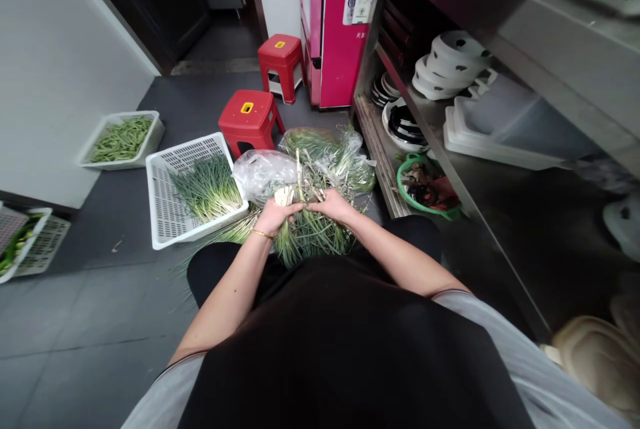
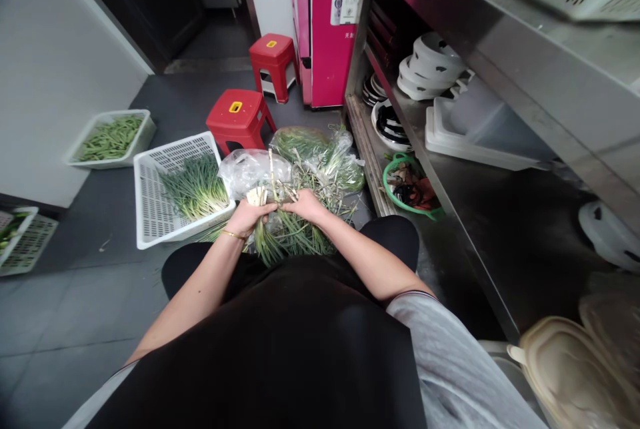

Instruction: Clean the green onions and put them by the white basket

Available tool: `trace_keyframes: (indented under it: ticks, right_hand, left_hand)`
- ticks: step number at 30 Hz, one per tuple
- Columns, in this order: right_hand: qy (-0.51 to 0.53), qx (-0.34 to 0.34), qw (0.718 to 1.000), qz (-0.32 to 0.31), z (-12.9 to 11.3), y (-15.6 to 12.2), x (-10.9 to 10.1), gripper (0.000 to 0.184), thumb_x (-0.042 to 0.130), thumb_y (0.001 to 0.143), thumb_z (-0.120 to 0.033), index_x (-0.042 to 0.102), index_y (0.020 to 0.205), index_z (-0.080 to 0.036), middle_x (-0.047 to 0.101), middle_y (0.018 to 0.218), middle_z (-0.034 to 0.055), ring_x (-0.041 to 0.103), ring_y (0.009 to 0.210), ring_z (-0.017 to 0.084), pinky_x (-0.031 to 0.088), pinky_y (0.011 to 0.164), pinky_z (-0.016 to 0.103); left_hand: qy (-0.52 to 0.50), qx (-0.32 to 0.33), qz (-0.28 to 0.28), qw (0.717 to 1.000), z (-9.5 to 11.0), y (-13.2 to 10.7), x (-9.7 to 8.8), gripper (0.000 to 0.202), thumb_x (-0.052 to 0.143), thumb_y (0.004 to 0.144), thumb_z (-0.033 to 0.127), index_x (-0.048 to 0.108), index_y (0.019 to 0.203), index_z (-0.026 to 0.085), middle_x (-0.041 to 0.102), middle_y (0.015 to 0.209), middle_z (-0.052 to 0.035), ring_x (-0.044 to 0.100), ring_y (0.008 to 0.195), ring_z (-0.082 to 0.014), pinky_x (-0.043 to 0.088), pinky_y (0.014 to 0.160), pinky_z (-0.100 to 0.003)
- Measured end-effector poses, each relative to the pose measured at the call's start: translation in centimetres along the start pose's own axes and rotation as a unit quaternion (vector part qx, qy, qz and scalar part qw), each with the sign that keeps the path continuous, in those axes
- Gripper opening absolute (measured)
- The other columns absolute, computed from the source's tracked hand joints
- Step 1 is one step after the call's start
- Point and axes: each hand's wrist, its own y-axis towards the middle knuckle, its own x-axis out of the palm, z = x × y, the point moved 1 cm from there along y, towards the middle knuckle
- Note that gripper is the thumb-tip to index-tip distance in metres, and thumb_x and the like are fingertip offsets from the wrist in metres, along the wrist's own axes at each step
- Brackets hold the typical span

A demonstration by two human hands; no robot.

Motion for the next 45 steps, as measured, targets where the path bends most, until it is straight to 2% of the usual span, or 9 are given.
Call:
trace_keyframes:
  ticks: [8,13,19,25,31,34,38,41,45]
  right_hand:
    - [-0.071,-0.044,0.996,-0.036,-0.6,-0.8,-0.7,0.023,0.071,0.064,-0.034,0.067,0.074,-0.013,0.062,0.068,-0.0015,0.055,0.066,0.013,0.044,0.065,0.025]
    - [-0.127,-0.066,0.987,-0.068,-1.2,-1.3,-1.2,0.021,0.069,0.067,-0.035,0.065,0.068,-0.014,0.058,0.061,-0.0035,0.052,0.062,0.012,0.041,0.062,0.024]
    - [-0.249,-0.047,0.946,-0.2,-2.2,-0.8,-6.4,0.022,0.073,0.06,-0.035,0.061,0.057,-0.016,0.055,0.053,-0.0043,0.047,0.051,0.011,0.036,0.054,0.024]
    - [-0.323,-0.034,0.932,-0.161,-0.6,1.0,-11.2,0.022,0.08,0.052,-0.032,0.061,0.05,-0.019,0.05,0.041,-0.0053,0.041,0.04,0.01,0.032,0.046,0.025]
    - [-0.389,0.002,0.91,-0.145,1.7,1.9,-13.9,0.016,0.079,0.052,-0.025,0.064,0.052,-0.019,0.053,0.044,-0.0043,0.043,0.042,0.01,0.033,0.048,0.025]
    - [-0.399,0.008,0.91,-0.115,2.4,1.9,-15.1,0.014,0.078,0.055,-0.027,0.067,0.057,-0.018,0.054,0.047,-0.0041,0.044,0.044,0.01,0.034,0.05,0.025]
    - [-0.339,-0.023,0.934,-0.111,1.3,1.9,-13.5,0.02,0.073,0.063,-0.035,0.07,0.069,-0.017,0.059,0.058,-0.0028,0.049,0.053,0.011,0.037,0.056,0.024]
    - [-0.284,-0.022,0.951,-0.122,-0.3,1.6,-9.7,0.026,0.069,0.068,-0.039,0.07,0.076,-0.014,0.061,0.065,-0.0011,0.051,0.058,0.012,0.038,0.058,0.024]
    - [-0.227,-0.063,0.952,-0.197,-1.5,1.0,-4.0,0.024,0.068,0.069,-0.036,0.067,0.074,-0.013,0.057,0.062,-0.0027,0.049,0.059,0.011,0.038,0.059,0.023]
  left_hand:
    - [-0.015,-0.001,-0.001,1.0,0.0,-0.1,0.0,0.021,0.079,0.052,0.018,0.061,0.061,0.013,0.057,0.05,-0.0005,0.044,0.036,-0.0073,0.033,0.034,-0.021]
    - [-0.015,0.0,-0.004,1.0,0.5,-0.2,-0.1,0.016,0.073,0.053,0.014,0.057,0.057,0.013,0.052,0.044,0.0012,0.043,0.034,-0.0068,0.031,0.034,-0.02]
    - [-0.09,-0.027,-0.007,0.996,1.5,0.0,-4.1,0.013,0.068,0.05,0.014,0.056,0.056,0.013,0.048,0.04,0.0039,0.04,0.031,-0.0053,0.031,0.034,-0.018]
    - [-0.129,-0.034,0.013,0.991,1.9,0.1,-7.9,0.011,0.066,0.049,0.016,0.056,0.052,0.013,0.045,0.035,0.004,0.039,0.032,-0.0058,0.035,0.037,-0.019]
    - [-0.143,-0.037,0.065,0.987,2.0,-0.5,-9.2,0.014,0.065,0.046,0.013,0.055,0.056,0.014,0.054,0.044,0.0026,0.042,0.034,-0.0059,0.04,0.037,-0.02]
    - [-0.121,-0.032,0.064,0.99,1.9,-0.7,-9.2,0.019,0.07,0.048,0.015,0.056,0.06,0.014,0.051,0.042,0.0043,0.041,0.032,-0.0057,0.039,0.036,-0.02]
    - [-0.033,-0.046,0.055,0.997,1.1,0.0,-6.8,0.032,0.082,0.049,0.021,0.056,0.065,0.013,0.055,0.047,0.003,0.043,0.032,-0.0064,0.034,0.032,-0.018]
    - [-0.027,-0.032,0.108,0.993,0.7,0.9,-4.0,0.037,0.085,0.048,0.029,0.057,0.066,0.013,0.052,0.047,0.0047,0.042,0.032,-0.006,0.031,0.031,-0.019]
    - [-0.105,0.004,0.07,0.992,1.5,1.3,-1.3,0.039,0.084,0.05,0.029,0.062,0.077,0.012,0.052,0.051,0.0056,0.04,0.033,-0.0035,0.032,0.033,-0.019]
